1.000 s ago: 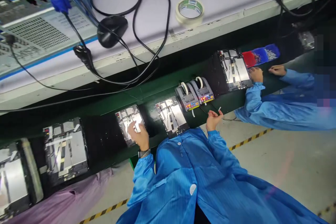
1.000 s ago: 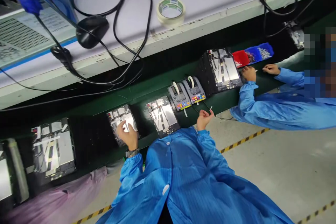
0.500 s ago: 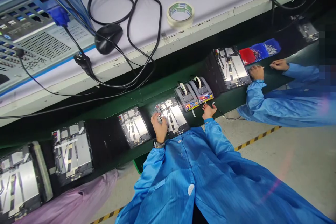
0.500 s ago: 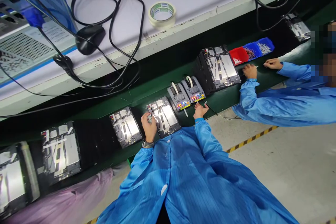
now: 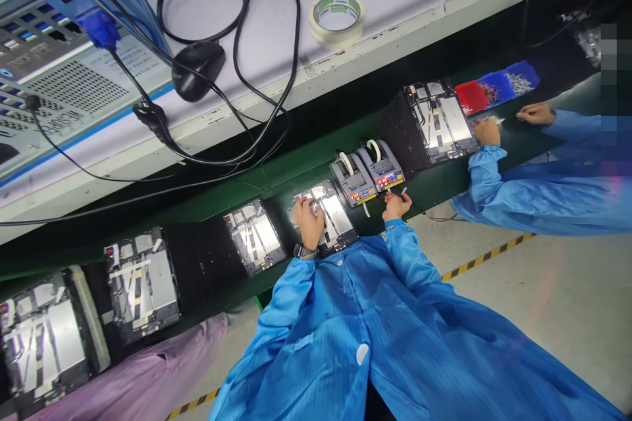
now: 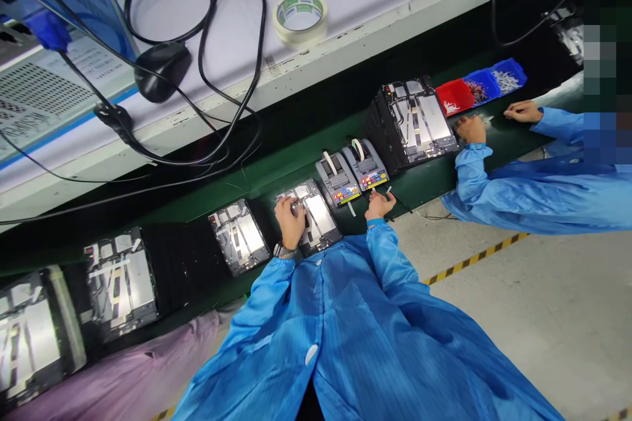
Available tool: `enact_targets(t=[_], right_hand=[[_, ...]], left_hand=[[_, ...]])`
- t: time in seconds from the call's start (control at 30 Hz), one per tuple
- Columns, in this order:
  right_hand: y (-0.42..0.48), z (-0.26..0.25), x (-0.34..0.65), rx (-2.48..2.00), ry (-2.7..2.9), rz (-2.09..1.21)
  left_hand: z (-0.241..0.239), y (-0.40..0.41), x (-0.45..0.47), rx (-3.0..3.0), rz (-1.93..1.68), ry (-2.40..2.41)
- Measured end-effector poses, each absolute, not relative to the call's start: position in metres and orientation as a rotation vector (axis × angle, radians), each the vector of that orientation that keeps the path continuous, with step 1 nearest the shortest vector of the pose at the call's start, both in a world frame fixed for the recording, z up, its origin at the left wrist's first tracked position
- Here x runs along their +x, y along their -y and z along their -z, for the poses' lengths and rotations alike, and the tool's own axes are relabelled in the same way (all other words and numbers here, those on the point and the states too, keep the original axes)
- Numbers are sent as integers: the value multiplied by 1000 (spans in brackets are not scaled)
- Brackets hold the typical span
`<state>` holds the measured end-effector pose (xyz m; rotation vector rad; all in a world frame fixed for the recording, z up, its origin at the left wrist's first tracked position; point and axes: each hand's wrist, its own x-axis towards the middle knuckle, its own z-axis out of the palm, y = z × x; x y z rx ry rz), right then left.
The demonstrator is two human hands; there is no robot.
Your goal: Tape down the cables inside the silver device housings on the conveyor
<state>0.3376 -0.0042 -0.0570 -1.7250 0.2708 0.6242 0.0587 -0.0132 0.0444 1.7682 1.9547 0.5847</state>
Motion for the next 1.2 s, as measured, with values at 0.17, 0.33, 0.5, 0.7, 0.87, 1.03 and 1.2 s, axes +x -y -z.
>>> enact_targets(t=[0.17,0.33,0.5,0.7,0.87,1.03,1.2], right_hand=[[12,49,333,-1803,-246,-577],[62,13,312,-1897,274,-517],[41,-37,266,-1757,1141,-591],[-66,-38,243,-1496,2051,-657],[-92,-39,251,-1331,2369,-612],[-95,-48,254,-1292,2497,-592],[-99,-48,253,-1273,2509,-662]], left_hand=[[-46,-19,82,1937,-391,-1892],[-41,-36,82,1971,-327,-1868],[-36,-47,77,1908,-233,-1943],[-31,-60,73,1820,-185,-1928],[-31,-66,72,1757,-178,-1907],[-38,-72,72,1685,-133,-1903],[-41,-79,74,1668,-57,-1908]])
